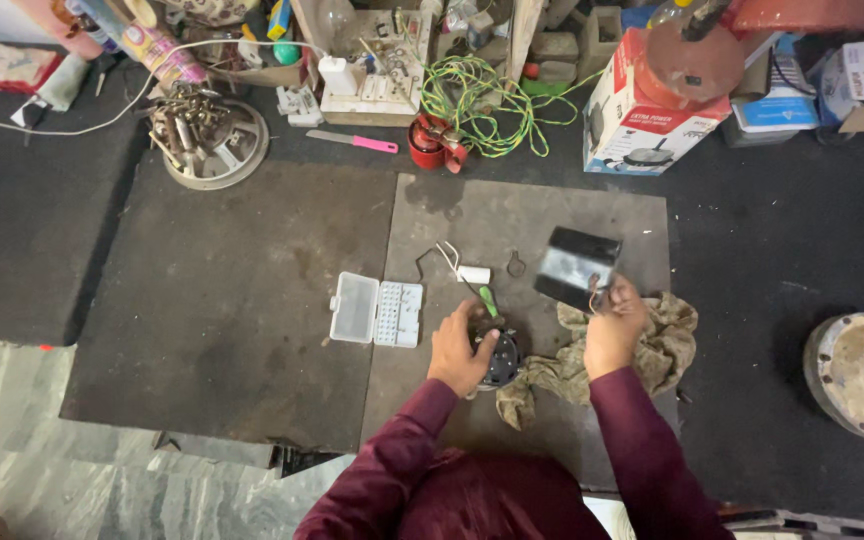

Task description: The person cleans a small black cylindrical component with a cloth, then uses a screwdriver to tighten screws on its base. They connect a white electrical connector to the component and reattach the top cover.

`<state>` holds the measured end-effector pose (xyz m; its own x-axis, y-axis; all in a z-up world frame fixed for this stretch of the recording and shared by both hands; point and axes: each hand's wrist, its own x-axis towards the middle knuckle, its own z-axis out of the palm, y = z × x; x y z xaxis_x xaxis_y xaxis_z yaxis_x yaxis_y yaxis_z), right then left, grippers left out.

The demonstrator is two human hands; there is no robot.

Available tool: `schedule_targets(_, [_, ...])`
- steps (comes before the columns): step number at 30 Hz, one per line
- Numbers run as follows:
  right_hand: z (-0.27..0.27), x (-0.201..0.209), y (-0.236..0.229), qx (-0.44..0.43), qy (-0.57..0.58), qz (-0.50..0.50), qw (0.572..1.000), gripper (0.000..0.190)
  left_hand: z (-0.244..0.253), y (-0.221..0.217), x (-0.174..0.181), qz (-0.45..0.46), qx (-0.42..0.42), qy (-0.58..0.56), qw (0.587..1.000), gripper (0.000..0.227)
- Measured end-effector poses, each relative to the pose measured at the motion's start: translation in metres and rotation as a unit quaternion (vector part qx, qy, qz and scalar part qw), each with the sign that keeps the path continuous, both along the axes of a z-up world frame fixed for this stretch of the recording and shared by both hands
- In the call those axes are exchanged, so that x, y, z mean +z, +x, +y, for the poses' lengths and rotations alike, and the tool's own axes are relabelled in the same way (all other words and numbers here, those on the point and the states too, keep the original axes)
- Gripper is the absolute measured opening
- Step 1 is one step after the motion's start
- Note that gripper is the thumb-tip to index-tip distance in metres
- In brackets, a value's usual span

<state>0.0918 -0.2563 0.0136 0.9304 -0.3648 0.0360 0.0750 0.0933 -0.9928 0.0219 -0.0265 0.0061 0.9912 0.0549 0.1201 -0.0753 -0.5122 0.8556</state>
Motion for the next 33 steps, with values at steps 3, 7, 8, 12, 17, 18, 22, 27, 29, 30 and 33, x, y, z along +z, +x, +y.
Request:
schedule_targets(3, [-0.005, -0.008, -0.011, 0.051, 0.062, 0.018, 0.997, 0.015, 0.006, -0.011, -0.005, 0.003, -0.007, -0.045, 0.999, 0.076])
schedule_targets(7, [-0.005, -0.013, -0.029, -0.002, 0.087, 0.092, 0.992, 0.042, 0.018, -0.025, -0.011, -0.068, -0.047, -0.003, 0.997, 0.049])
schedule_targets(8, [-0.007, -0.013, -0.032, 0.022, 0.104, 0.091, 0.99, 0.044, 0.019, -0.03, -0.011, -0.083, -0.053, 0.005, 0.995, 0.041])
schedule_targets(12, [-0.005, -0.027, -0.044, 0.054, 0.14, 0.095, 0.984, 0.05, 0.027, -0.041, -0.011, -0.104, -0.059, -0.019, 0.993, 0.033])
schedule_targets(17, [0.003, -0.06, -0.06, 0.006, 0.145, 0.101, 0.984, 0.019, 0.026, -0.043, -0.008, -0.082, -0.049, -0.008, 0.995, 0.032])
schedule_targets(18, [0.007, -0.065, -0.063, -0.052, 0.148, 0.114, 0.981, 0.01, 0.025, -0.042, -0.007, -0.077, -0.048, -0.004, 0.996, 0.032])
schedule_targets(22, [0.023, -0.062, -0.087, -0.036, 0.098, 0.132, 0.986, 0.037, 0.023, -0.042, 0.001, -0.047, -0.012, 0.013, 0.999, 0.042])
schedule_targets(27, [0.046, -0.013, -0.088, -0.005, -0.125, 0.087, 0.988, 0.039, 0.017, -0.038, 0.015, -0.076, 0.021, 0.034, 0.996, 0.059])
schedule_targets(29, [0.055, 0.012, -0.083, -0.009, -0.257, -0.003, 0.966, 0.031, 0.015, -0.033, 0.019, -0.075, 0.013, 0.054, 0.996, 0.059])
schedule_targets(30, [0.054, 0.025, -0.075, -0.005, -0.338, -0.048, 0.94, 0.022, 0.014, -0.032, 0.021, -0.074, 0.009, 0.064, 0.995, 0.059])
schedule_targets(33, [0.058, 0.051, -0.052, 0.046, -0.472, -0.146, 0.868, 0.019, 0.009, -0.024, 0.026, -0.053, 0.028, 0.019, 0.998, 0.053])
